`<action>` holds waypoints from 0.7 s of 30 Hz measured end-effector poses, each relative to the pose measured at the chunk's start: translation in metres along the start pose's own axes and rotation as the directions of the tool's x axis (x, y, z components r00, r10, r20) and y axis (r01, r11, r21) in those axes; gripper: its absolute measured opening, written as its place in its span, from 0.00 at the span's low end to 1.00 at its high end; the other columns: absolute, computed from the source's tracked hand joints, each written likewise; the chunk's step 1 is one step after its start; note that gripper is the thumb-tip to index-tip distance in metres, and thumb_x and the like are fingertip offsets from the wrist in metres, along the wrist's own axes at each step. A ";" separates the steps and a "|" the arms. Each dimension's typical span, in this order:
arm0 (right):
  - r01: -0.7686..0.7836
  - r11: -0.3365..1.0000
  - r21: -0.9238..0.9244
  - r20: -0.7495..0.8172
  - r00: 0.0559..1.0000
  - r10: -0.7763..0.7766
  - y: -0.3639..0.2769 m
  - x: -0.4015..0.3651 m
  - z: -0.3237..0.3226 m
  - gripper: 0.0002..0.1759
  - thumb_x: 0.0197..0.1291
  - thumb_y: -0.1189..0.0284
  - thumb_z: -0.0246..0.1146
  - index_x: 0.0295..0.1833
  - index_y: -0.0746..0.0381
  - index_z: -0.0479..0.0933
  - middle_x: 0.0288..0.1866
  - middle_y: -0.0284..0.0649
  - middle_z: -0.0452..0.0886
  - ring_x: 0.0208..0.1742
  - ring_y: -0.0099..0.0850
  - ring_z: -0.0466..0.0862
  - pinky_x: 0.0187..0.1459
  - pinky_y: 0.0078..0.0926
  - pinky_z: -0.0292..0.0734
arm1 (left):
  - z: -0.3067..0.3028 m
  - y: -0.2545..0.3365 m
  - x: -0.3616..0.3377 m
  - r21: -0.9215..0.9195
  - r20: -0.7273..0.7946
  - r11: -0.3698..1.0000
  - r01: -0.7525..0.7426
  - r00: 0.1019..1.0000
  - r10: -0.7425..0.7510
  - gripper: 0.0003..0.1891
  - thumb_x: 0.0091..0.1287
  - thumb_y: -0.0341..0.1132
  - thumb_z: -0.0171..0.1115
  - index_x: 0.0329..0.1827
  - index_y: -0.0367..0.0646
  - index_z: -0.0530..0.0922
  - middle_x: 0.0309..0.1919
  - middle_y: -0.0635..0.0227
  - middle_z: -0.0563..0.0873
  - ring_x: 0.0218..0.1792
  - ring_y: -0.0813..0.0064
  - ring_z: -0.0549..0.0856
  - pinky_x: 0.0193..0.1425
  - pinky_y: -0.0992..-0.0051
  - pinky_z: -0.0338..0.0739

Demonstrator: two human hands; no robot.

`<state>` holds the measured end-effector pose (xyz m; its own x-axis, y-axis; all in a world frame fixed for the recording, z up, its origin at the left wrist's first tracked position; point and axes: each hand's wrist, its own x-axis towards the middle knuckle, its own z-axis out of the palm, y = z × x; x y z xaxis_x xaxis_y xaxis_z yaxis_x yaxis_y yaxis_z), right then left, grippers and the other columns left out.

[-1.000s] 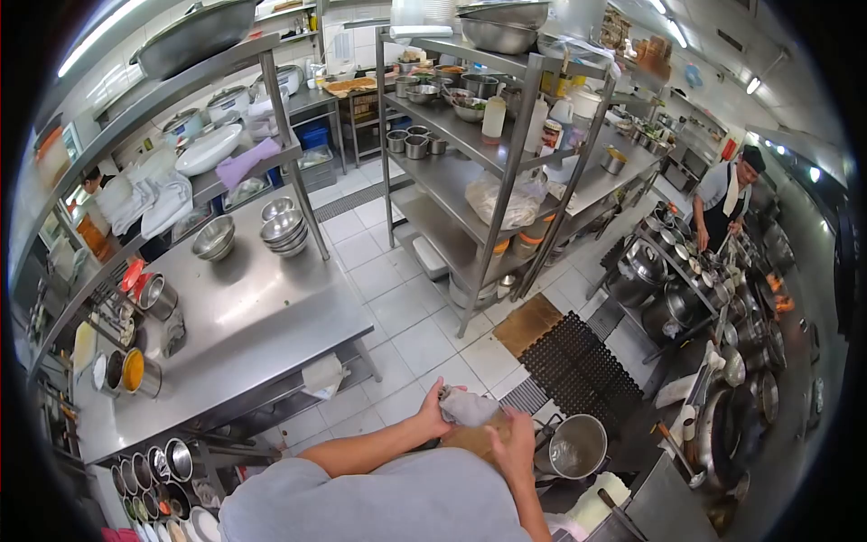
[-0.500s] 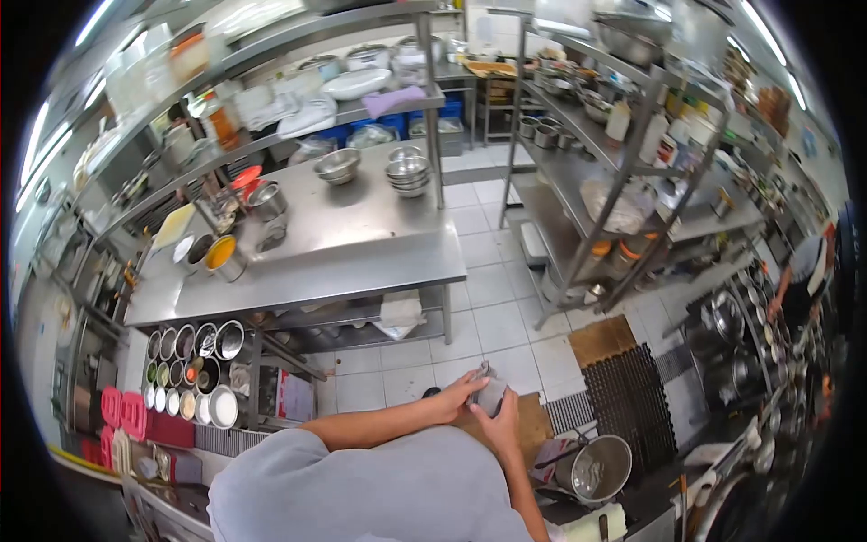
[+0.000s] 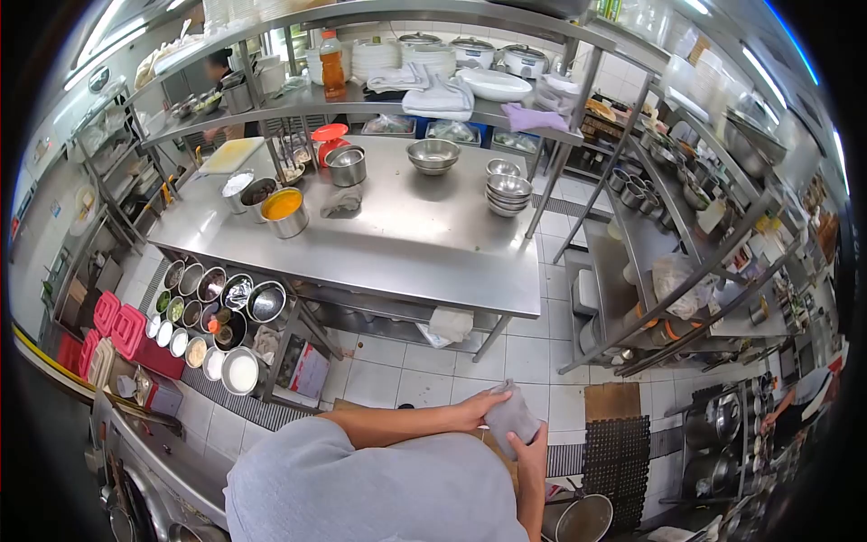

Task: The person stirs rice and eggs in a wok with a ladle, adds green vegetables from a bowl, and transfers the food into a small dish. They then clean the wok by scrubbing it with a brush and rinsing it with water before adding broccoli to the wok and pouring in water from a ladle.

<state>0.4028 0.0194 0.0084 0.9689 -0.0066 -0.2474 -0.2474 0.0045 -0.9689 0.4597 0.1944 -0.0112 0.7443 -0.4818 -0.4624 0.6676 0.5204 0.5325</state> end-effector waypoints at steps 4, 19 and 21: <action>-0.072 0.964 0.255 0.216 0.976 0.016 -0.030 0.015 0.049 0.24 0.53 0.75 0.65 0.56 0.65 0.67 0.48 0.39 0.76 0.50 0.28 0.76 0.53 0.28 0.72 | -0.031 0.026 0.010 -0.041 0.061 0.992 -0.120 0.991 0.123 0.23 0.69 0.44 0.57 0.63 0.44 0.69 0.51 0.65 0.78 0.51 0.72 0.79 0.54 0.71 0.77; 0.166 0.878 -0.449 0.361 0.933 0.008 -0.042 0.093 0.170 0.17 0.48 0.76 0.69 0.42 0.66 0.70 0.36 0.38 0.77 0.36 0.25 0.75 0.40 0.23 0.72 | -0.125 0.097 0.003 0.533 -0.366 0.773 -0.343 0.730 0.576 0.34 0.65 0.57 0.56 0.63 0.36 0.70 0.53 0.51 0.80 0.54 0.60 0.79 0.59 0.68 0.71; 0.232 0.896 -0.380 0.385 0.920 -0.075 -0.042 0.113 0.165 0.17 0.47 0.76 0.70 0.40 0.67 0.71 0.31 0.37 0.77 0.32 0.24 0.75 0.36 0.23 0.72 | -0.148 0.096 0.018 0.389 -0.480 0.849 -0.356 0.708 0.517 0.34 0.66 0.56 0.56 0.63 0.35 0.70 0.54 0.49 0.79 0.54 0.61 0.79 0.59 0.68 0.71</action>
<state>0.5236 0.1836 0.0214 0.9128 0.3784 -0.1540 0.0001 -0.3770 -0.9262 0.5395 0.3399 -0.0729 0.8802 0.2664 -0.3927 0.2958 0.3390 0.8931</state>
